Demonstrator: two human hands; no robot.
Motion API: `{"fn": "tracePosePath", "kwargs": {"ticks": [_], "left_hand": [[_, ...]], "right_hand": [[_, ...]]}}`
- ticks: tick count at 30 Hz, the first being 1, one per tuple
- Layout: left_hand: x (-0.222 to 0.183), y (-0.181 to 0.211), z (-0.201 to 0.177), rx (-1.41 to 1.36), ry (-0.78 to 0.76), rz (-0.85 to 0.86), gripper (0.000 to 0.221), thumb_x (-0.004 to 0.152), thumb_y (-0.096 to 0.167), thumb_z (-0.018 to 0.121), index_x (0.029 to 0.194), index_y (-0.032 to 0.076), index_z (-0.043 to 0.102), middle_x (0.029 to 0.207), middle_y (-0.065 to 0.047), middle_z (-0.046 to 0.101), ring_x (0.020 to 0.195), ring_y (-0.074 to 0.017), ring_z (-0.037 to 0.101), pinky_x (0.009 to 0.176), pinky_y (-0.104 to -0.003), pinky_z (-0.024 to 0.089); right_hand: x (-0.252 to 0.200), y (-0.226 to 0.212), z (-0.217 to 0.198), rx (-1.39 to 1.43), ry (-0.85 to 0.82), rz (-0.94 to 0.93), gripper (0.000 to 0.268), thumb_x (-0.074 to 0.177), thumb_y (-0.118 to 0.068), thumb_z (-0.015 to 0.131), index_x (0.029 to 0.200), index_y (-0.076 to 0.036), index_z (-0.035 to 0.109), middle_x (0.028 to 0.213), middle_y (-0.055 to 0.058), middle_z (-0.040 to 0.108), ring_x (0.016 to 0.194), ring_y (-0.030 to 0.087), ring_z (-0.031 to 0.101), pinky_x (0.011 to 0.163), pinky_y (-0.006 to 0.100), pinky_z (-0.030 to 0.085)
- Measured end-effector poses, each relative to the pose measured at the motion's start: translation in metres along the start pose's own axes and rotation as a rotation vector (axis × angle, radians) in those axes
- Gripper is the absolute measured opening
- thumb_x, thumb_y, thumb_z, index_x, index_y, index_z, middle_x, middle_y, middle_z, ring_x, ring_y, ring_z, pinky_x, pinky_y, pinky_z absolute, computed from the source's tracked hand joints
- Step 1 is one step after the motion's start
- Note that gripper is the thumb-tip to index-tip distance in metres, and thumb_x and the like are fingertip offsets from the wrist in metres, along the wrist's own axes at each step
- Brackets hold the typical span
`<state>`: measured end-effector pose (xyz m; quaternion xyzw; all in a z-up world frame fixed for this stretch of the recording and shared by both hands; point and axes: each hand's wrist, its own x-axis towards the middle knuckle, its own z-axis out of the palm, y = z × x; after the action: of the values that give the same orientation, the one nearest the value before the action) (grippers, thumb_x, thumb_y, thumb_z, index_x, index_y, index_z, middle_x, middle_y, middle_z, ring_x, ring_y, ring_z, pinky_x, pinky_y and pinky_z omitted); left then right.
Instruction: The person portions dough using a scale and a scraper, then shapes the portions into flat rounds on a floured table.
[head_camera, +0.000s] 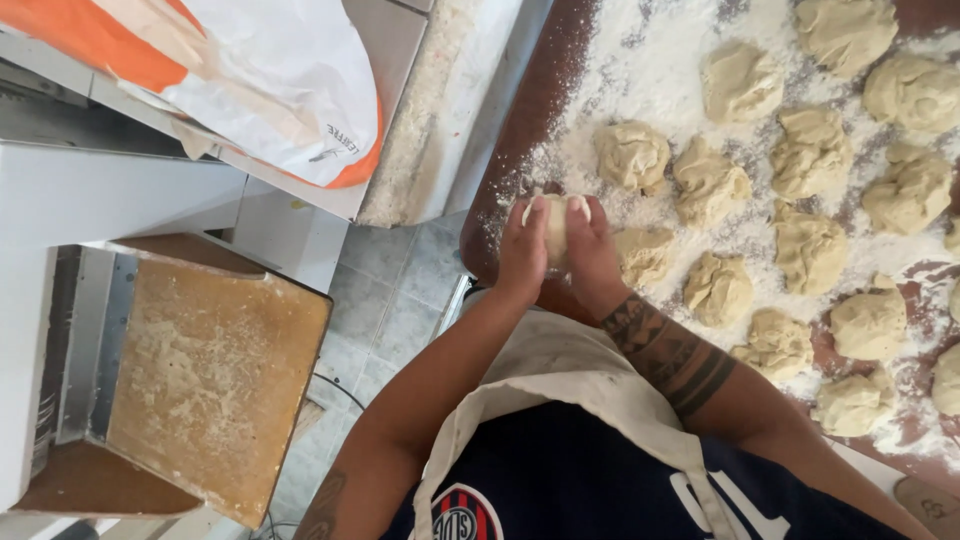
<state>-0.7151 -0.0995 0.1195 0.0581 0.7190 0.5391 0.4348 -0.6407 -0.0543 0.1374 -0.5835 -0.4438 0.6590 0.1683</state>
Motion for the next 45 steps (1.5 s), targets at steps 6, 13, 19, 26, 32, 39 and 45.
{"fn": "tracePosePath", "kwargs": {"ticks": [6,13,19,26,32,39,45], "left_hand": [[0.003,-0.006,-0.012,0.072,0.072,0.063,0.062,0.101,0.057,0.054,0.138,0.007,0.050,0.138,-0.025,0.043,0.131,-0.0406,0.049,0.109,-0.053,0.040],[0.010,0.006,-0.015,-0.303,0.317,-0.011,0.044,0.100,0.047,0.063,0.108,0.004,0.065,0.095,-0.017,0.074,0.087,-0.0229,0.073,0.083,-0.041,0.058],[0.040,-0.053,-0.017,0.390,0.240,0.477,0.050,0.101,0.049,0.058,0.081,0.003,0.060,0.096,-0.021,0.057,0.105,-0.0412,0.060,0.102,-0.048,0.042],[0.059,-0.117,-0.056,0.139,0.317,0.413,0.039,0.110,0.043,0.052,0.131,0.010,0.058,0.111,-0.016,0.065,0.109,-0.0281,0.063,0.100,-0.047,0.047],[0.047,-0.072,-0.034,0.261,0.002,0.158,0.072,0.105,0.061,0.041,0.150,0.006,0.047,0.140,-0.028,0.055,0.134,-0.0436,0.052,0.115,-0.053,0.037],[0.035,-0.031,-0.022,-0.309,0.123,-0.065,0.047,0.102,0.051,0.059,0.116,0.007,0.062,0.104,-0.013,0.064,0.102,-0.0222,0.062,0.095,-0.045,0.050],[0.050,-0.070,-0.021,0.133,0.142,0.228,0.039,0.101,0.043,0.059,0.096,0.005,0.067,0.109,-0.014,0.055,0.118,-0.0284,0.050,0.109,-0.043,0.033]], "right_hand": [[0.016,0.011,-0.009,0.152,-0.099,0.026,0.058,0.102,-0.063,0.049,0.100,-0.008,0.069,0.091,0.013,0.072,0.086,0.024,0.068,0.081,0.042,0.054],[0.012,0.012,-0.002,0.078,-0.225,-0.250,0.055,0.109,-0.052,0.038,0.135,-0.008,0.058,0.135,0.020,0.060,0.132,0.033,0.052,0.116,0.049,0.035],[0.035,0.027,-0.003,-0.028,-0.106,-0.283,0.036,0.100,-0.052,0.065,0.120,-0.022,0.067,0.082,0.005,0.067,0.079,0.014,0.062,0.068,0.030,0.052],[0.117,0.136,0.009,-1.379,0.087,-1.350,0.035,0.090,-0.051,0.069,0.102,-0.020,0.063,0.093,0.008,0.055,0.087,0.030,0.058,0.073,0.049,0.051],[0.089,0.029,0.016,-0.692,-0.543,-0.200,0.072,0.100,-0.073,0.041,0.130,-0.015,0.071,0.131,0.014,0.069,0.130,0.037,0.059,0.109,0.055,0.044],[0.038,0.008,0.002,0.022,-0.325,-0.029,0.067,0.105,-0.057,0.040,0.150,-0.007,0.042,0.131,0.023,0.059,0.118,0.036,0.064,0.088,0.046,0.060],[0.093,0.090,-0.008,-0.679,-0.077,-0.525,0.035,0.100,-0.049,0.065,0.115,-0.017,0.072,0.112,0.009,0.065,0.114,0.030,0.062,0.094,0.046,0.054]]}}
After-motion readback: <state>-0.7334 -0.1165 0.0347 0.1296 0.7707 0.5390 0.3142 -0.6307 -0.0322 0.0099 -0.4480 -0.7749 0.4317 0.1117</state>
